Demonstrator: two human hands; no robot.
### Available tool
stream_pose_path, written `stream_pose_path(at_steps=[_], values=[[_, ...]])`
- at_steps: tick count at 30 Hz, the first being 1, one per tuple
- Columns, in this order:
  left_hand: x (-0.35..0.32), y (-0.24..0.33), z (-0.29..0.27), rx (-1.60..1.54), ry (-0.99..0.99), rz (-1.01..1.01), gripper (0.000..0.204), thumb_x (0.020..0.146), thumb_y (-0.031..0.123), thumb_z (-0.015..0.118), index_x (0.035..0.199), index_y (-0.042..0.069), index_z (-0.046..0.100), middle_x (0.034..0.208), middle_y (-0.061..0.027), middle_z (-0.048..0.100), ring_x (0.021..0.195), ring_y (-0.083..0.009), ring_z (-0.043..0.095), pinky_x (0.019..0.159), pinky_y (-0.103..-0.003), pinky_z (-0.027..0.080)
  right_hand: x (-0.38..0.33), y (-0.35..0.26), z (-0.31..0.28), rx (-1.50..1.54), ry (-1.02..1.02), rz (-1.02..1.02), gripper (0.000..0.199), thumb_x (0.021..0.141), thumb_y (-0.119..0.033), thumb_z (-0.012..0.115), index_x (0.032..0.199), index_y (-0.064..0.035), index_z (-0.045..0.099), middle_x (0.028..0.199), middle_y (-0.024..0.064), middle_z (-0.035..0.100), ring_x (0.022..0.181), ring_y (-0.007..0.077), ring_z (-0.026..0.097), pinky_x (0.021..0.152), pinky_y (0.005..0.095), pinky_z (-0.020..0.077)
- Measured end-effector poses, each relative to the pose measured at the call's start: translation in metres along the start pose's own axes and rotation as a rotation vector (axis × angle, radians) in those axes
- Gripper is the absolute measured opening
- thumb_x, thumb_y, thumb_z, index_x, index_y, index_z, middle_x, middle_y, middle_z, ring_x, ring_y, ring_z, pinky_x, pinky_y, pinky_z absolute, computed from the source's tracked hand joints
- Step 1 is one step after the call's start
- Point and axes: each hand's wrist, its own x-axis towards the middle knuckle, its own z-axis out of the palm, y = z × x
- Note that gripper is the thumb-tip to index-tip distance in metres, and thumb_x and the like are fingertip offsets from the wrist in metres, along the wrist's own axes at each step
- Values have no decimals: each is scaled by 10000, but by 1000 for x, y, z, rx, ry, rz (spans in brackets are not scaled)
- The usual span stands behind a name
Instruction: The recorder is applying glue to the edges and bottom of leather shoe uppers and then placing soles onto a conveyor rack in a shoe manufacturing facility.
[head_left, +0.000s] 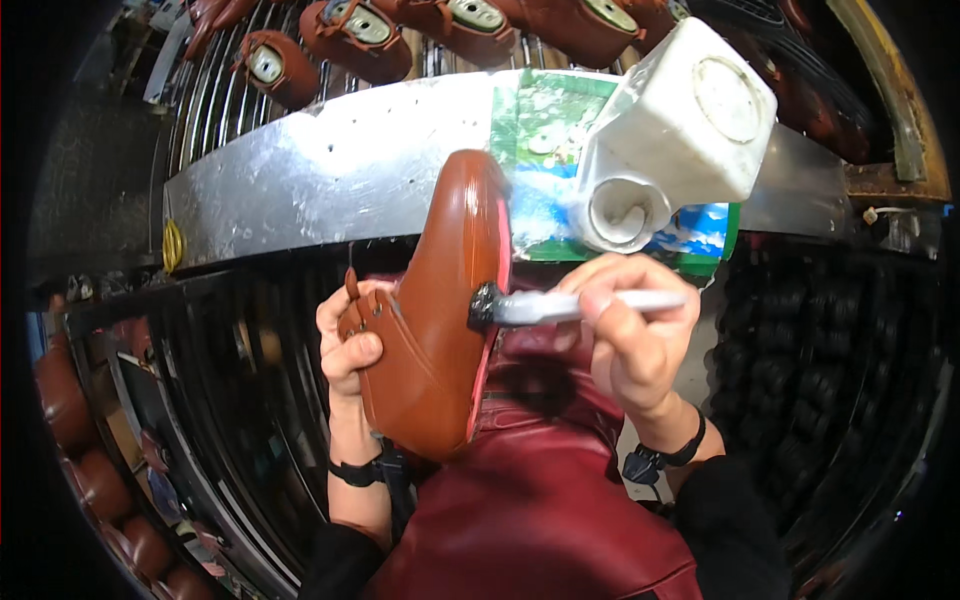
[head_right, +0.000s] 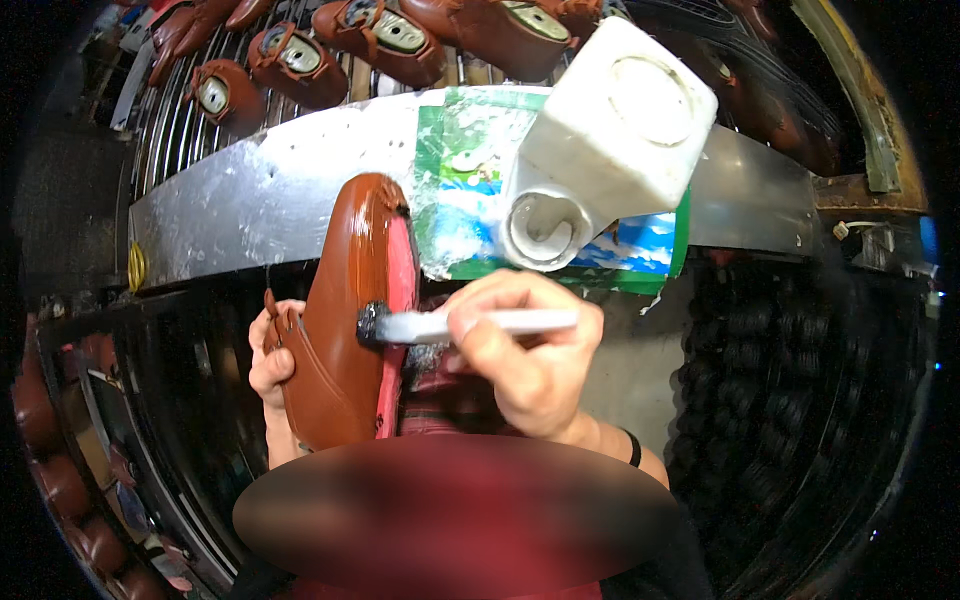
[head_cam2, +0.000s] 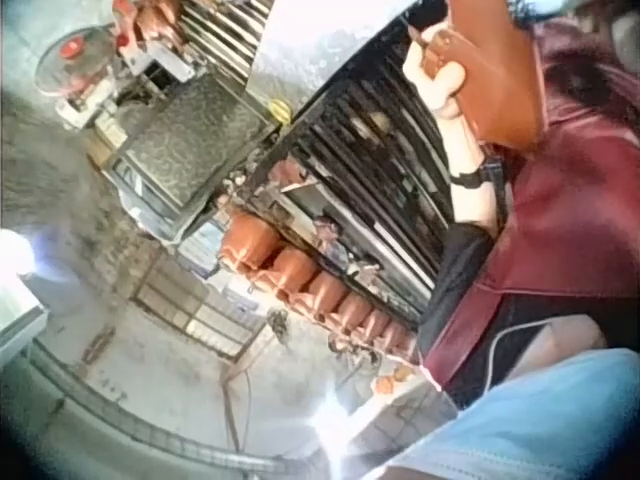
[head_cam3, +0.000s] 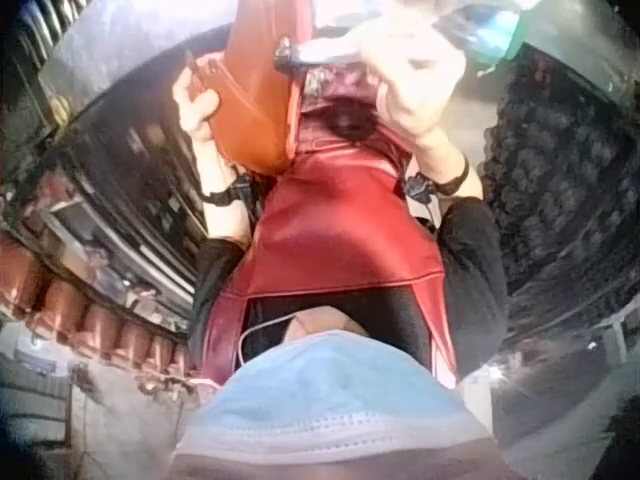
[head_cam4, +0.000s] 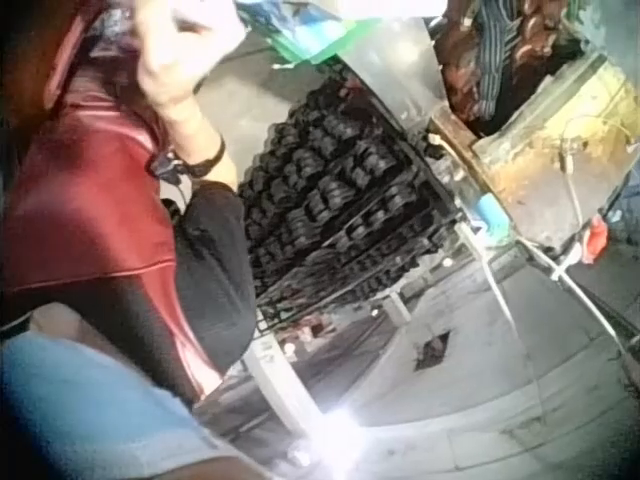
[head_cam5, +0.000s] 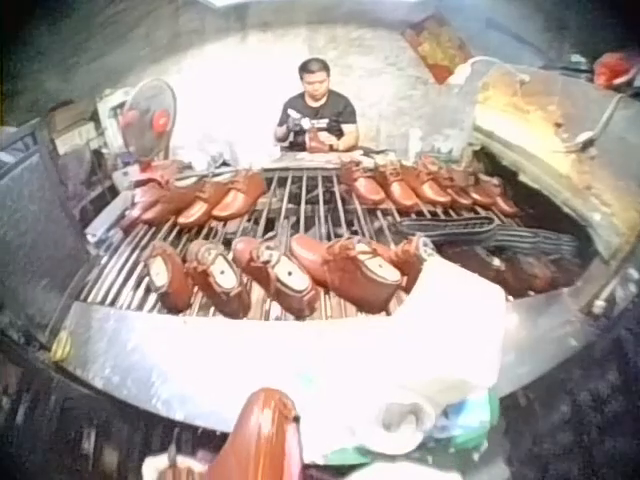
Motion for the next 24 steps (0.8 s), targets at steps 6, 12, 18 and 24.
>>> stream_pose_path(at_steps=[6, 12, 18, 24], values=[[9, -3, -1, -80, -9, -37, 483, 856, 194, 755, 1255, -59, 657, 1072, -146, 746, 937, -257, 756, 891, -392, 618, -49, 11, 20, -245, -193, -90, 123, 934, -30, 704, 913, 86, 669, 918, 247, 746, 699, 201, 718, 615, 313, 596], [17, 8, -10, 6, 1, 6, 466, 909, 204, 707, 1275, -78, 641, 1092, -155, 751, 928, -231, 755, 864, -358, 617, -49, -4, 29, -326, -441, -281, 145, 838, -10, 787, 893, 76, 684, 870, 222, 753, 738, 232, 749, 670, 332, 617], [22, 17, -4, 32, 41, 67, 420, 951, 178, 667, 1282, -81, 650, 1088, -151, 751, 919, -216, 750, 852, -337, 612, -43, -12, 34, -397, -343, -191, 122, 827, 29, 801, 883, 84, 708, 848, 199, 749, 701, 165, 695, 621, 275, 542], [20, 22, 8, -161, 153, -62, 370, 1023, 215, 600, 1278, -48, 653, 1087, -157, 742, 970, -237, 743, 863, -364, 627, -22, -35, 39, -525, -512, -343, 246, 690, 44, 820, 899, 92, 702, 867, 224, 733, 765, 268, 736, 716, 334, 597]])
